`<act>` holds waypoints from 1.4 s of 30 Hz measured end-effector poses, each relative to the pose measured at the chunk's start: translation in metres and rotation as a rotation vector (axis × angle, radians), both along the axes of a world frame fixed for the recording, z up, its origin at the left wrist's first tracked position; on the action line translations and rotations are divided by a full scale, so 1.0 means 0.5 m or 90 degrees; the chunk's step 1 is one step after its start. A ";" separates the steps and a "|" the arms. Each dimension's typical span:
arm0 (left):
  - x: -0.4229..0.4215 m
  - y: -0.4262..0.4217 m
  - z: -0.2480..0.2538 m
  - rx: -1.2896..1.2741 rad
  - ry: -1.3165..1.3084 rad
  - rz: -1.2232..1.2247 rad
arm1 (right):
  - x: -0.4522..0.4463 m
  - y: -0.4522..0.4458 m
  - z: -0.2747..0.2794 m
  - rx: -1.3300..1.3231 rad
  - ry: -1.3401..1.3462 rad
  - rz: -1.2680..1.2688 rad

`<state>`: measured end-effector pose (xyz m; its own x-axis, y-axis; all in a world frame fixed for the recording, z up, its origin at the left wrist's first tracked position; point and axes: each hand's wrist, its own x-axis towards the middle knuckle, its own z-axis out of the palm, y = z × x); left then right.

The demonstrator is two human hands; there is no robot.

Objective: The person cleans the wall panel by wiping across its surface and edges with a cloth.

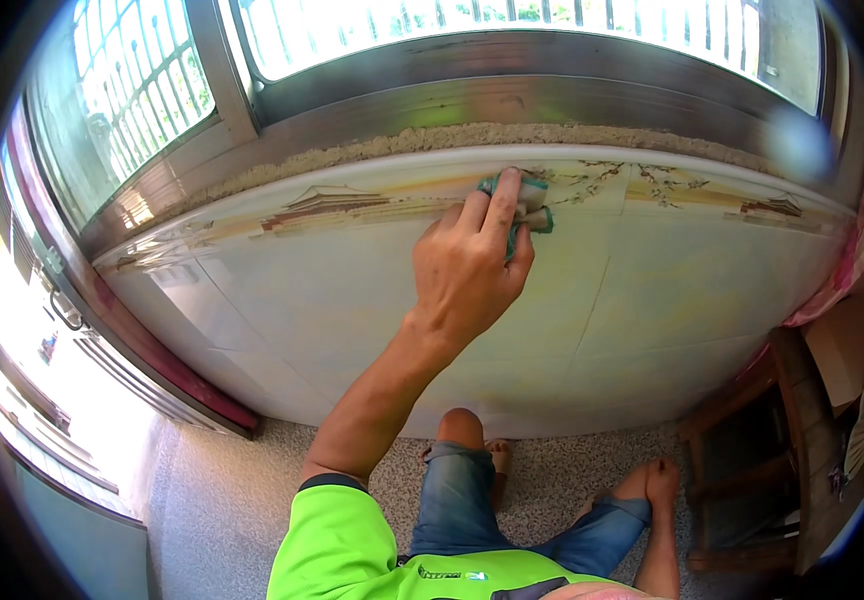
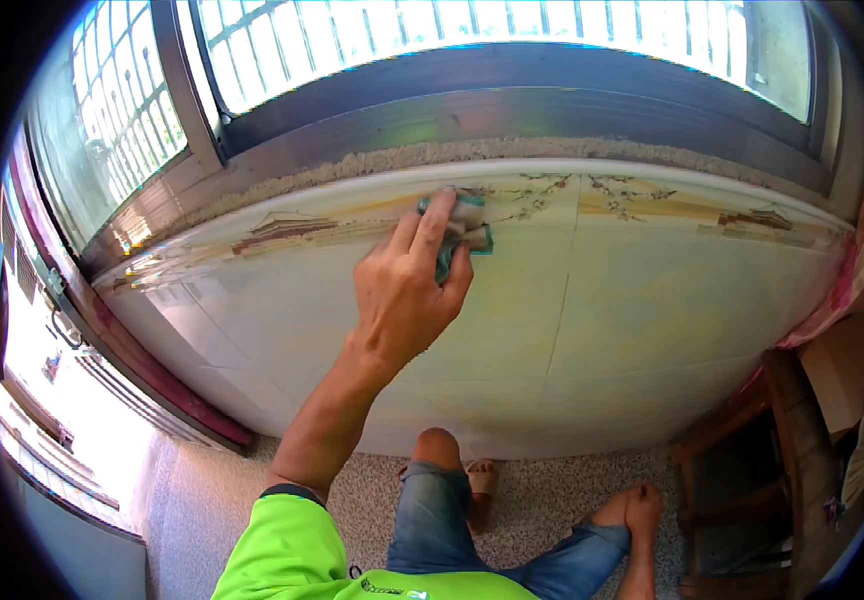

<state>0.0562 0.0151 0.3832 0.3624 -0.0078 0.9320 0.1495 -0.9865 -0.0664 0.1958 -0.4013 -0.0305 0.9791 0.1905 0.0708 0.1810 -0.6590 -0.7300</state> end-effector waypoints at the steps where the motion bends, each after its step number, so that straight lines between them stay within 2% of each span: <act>1: 0.000 -0.001 0.000 0.000 0.000 -0.001 | 0.000 0.000 0.000 0.000 0.000 -0.001; 9: 0.003 0.002 -0.001 0.011 -0.010 -0.005 | 0.002 -0.002 -0.008 0.000 -0.043 0.008; 22: -0.017 0.008 -0.009 0.007 -0.009 0.007 | 0.012 -0.006 -0.036 0.001 -0.019 0.019; 24: -0.033 0.035 -0.021 0.024 -0.058 0.031 | 0.023 -0.014 -0.064 -0.010 0.020 -0.037; 28: -0.109 0.163 -0.048 0.097 -0.166 0.139 | 0.029 -0.019 -0.079 0.005 0.049 -0.034; 30: -0.167 0.228 -0.039 0.100 -0.226 0.190 | 0.039 -0.025 -0.105 -0.019 -0.039 -0.023; 32: -0.218 0.297 -0.014 0.122 -0.273 0.205 | 0.029 -0.019 -0.080 -0.024 -0.031 -0.017; 34: -0.252 0.332 -0.002 0.020 -0.417 0.269 | 0.025 -0.013 -0.071 -0.030 -0.024 -0.011; 39: -0.198 0.279 -0.003 0.044 -0.323 0.262 | 0.041 -0.008 -0.063 -0.038 -0.009 0.030; 42: -0.131 0.196 0.010 0.074 -0.260 0.133 | 0.038 -0.004 -0.060 -0.066 -0.073 0.018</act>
<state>-0.0092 0.1128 0.3885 -0.0290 -0.0868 0.9958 0.3815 -0.9218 -0.0692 0.2148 -0.4034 -0.0603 0.9600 0.2295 0.1606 0.2786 -0.7229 -0.6323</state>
